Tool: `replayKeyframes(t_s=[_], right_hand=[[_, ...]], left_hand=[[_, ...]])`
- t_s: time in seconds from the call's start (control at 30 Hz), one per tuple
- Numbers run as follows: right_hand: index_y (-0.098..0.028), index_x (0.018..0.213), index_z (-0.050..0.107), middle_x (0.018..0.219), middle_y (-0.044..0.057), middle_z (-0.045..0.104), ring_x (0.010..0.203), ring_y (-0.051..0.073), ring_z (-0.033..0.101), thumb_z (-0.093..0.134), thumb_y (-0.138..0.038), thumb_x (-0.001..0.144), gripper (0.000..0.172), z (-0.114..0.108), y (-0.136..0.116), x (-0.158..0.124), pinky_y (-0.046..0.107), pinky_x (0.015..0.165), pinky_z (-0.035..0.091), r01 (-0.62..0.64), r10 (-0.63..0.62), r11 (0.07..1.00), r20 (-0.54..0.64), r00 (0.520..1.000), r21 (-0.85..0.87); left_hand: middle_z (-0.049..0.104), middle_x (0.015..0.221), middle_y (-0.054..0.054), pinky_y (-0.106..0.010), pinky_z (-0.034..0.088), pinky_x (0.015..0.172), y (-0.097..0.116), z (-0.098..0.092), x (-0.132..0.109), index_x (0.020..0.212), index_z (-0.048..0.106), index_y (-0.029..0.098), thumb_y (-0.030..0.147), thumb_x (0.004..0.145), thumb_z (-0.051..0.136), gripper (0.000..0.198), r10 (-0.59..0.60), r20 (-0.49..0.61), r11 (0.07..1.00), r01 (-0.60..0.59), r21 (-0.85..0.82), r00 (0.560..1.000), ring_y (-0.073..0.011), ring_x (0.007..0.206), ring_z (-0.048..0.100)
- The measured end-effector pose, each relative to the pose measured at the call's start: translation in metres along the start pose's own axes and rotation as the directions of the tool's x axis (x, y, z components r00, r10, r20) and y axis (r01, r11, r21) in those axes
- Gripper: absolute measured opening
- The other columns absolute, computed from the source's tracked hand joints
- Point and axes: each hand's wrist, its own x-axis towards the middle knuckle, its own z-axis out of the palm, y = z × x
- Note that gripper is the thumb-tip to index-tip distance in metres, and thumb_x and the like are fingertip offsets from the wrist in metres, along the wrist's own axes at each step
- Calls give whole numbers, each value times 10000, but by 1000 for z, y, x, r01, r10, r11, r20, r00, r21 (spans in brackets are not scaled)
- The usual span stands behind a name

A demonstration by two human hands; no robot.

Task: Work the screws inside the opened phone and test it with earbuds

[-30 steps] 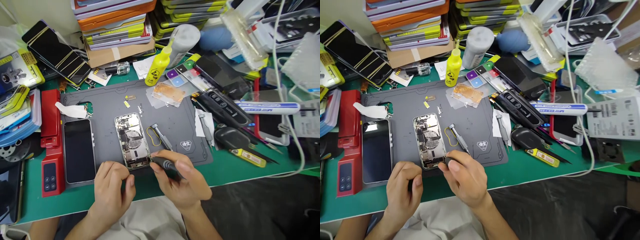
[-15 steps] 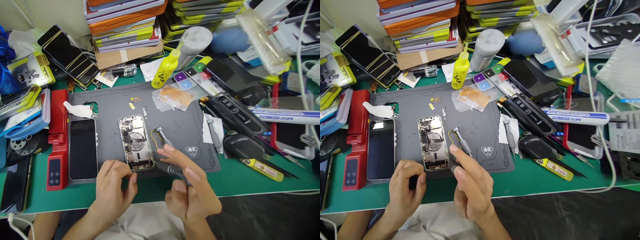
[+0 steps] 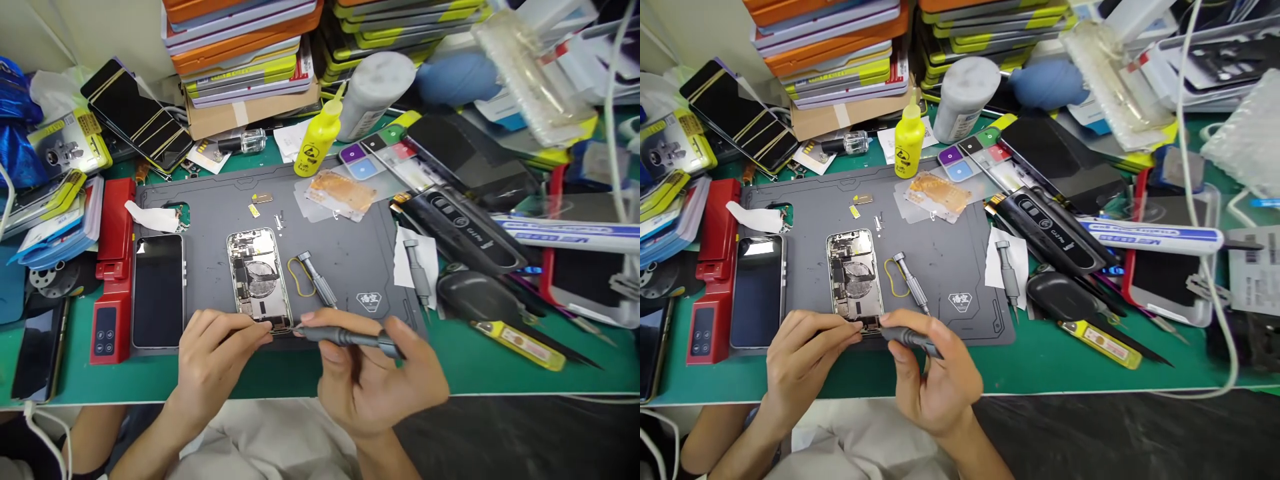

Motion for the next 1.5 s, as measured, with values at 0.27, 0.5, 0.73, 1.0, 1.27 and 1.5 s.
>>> replayKeyframes(t_s=[0.27, 0.5, 0.73, 1.0, 1.27, 1.5], right_hand=[[-230, 1698, 398, 1105, 87, 782, 938, 151, 793, 610, 56, 979, 802, 1, -3, -6, 259, 799, 710, 46, -49, 996, 37, 998, 72], [-212, 1734, 337, 1083, 114, 760, 1023, 168, 778, 627, 47, 987, 842, 3, 1, -14, 329, 814, 713, 133, -124, 990, 143, 982, -50], [-198, 1701, 367, 1081, 96, 756, 993, 142, 778, 622, 65, 984, 804, 3, 3, -13, 311, 834, 712, 158, -147, 986, 171, 974, -54], [-219, 1375, 542, 1239, 85, 757, 1074, 189, 778, 830, 107, 801, 721, -2, -1, -23, 365, 852, 725, 208, -175, 972, 257, 950, -107], [-258, 1647, 393, 1565, 184, 610, 1258, 265, 751, 519, 7, 1026, 687, 4, -7, -20, 485, 847, 740, 181, -161, 979, 183, 970, -93], [-213, 1708, 391, 1493, 175, 657, 1224, 241, 758, 608, 71, 955, 833, 4, -7, -15, 435, 869, 741, 164, -145, 981, 161, 976, -108]], left_hand=[[789, 994, 21, -285, 496, 823, -3, 4, -2, 1120, 762, 233, 145, 1020, 770, 134, 7, -5, 1000, -7, 21, 1000, -117, 909, 684], [774, 978, 10, -284, 494, 839, 0, 2, -3, 1069, 672, 204, 121, 1082, 625, 97, -98, -67, 994, 94, -64, 993, -117, 907, 666], [733, 902, 19, -295, 452, 787, 0, 7, -7, 1005, 606, 206, 134, 1084, 566, 114, -103, -71, 989, 95, -116, 992, -125, 851, 619], [737, 894, 24, -314, 444, 771, 2, 10, -11, 971, 588, 211, 166, 1077, 574, 116, -105, -90, 989, 94, -114, 990, -139, 849, 611], [784, 975, 32, -307, 483, 833, -1, 11, -10, 1100, 696, 210, 168, 1053, 713, 65, -58, -85, 995, 51, -82, 995, -138, 893, 635], [776, 1005, 19, -308, 479, 841, -3, 9, -7, 1114, 743, 217, 170, 1012, 784, 119, -41, -44, 998, 39, -44, 998, -149, 924, 618]])
